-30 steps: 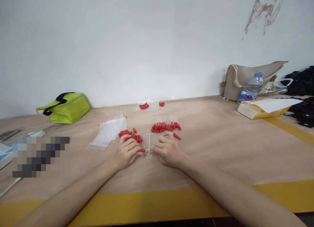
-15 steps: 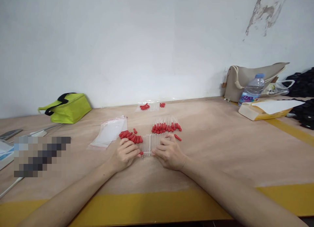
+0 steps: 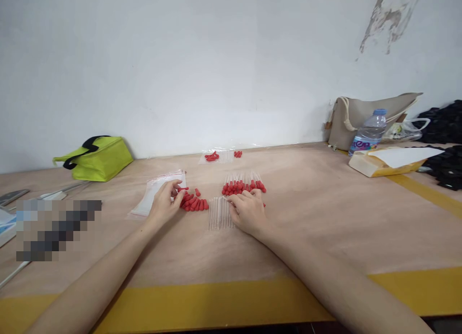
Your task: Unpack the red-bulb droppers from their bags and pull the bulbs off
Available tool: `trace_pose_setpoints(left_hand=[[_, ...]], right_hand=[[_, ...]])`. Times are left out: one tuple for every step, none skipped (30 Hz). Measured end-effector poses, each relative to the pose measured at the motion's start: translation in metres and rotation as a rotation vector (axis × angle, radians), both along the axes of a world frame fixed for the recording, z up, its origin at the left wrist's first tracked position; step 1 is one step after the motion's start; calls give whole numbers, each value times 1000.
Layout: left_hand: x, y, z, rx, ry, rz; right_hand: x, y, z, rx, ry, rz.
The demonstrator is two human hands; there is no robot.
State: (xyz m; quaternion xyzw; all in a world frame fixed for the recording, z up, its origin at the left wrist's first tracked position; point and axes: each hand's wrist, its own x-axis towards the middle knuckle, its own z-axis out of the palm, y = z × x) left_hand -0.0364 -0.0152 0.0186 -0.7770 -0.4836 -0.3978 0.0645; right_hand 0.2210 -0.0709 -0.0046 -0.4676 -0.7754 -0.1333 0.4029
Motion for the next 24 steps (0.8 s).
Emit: trace_pose_setpoints(left_hand=[[1,1,-1,-12,15,7],[1,1,-2,-16,45,18],[2,1,-3,-15,87,33],[3,1,-3,-10,133,51],[3,1,-4,-5,172,69],[3,0,-4,-3,200,85],[3,0,-4,-4,215,96],[3,-1,-4,-9,222,99],[3,-1,-4,-16,223,98],[3,-2,-4,-23,222,96],[3,-2,-4,-31,222,94],[3,-3,-3,-37,222,92],[3,-3,-3,-40,221,91],[3,-4,-3,-41,220,90],[3,-4,-2,-39,218,90],[3,-4,-2,-35,217,90],[3,-5,-2,-26,215,93],[3,-5,-2,-12,211,98],[3,-5,-1,5,206,107],[3,-6,-1,25,198,117],[4,-6,-1,46,189,127],[4,-8,0,64,182,134],[6,-10,1,78,176,135],[8,-12,3,84,176,125]], right_hand=[[0,0,-1,10,-11,-3],[0,1,-1,21,-27,-4],[0,1,-1,31,-45,-3],[0,1,-1,37,-65,1],[0,1,-1,36,-85,8],[0,0,-1,27,-104,16],[0,0,0,14,-118,25],[0,-1,0,-2,-126,34],[0,-2,1,-19,-131,43],[0,-2,1,-34,-133,52],[0,-3,2,-47,-134,62],[0,-4,2,-57,-136,72],[0,-4,2,-64,-137,83],[0,-5,1,-71,-139,94],[1,-5,1,-74,-139,104],[1,-6,1,-76,-140,114],[1,-6,1,-78,-140,122],[1,-7,1,-79,-141,128],[1,-7,2,-80,-141,133],[0,-8,2,-80,-141,137],[0,-9,3,-81,-145,144],[0,-9,4,-84,-153,156],[-1,-10,5,-88,-165,170],[-1,-10,5,-93,-181,185]])
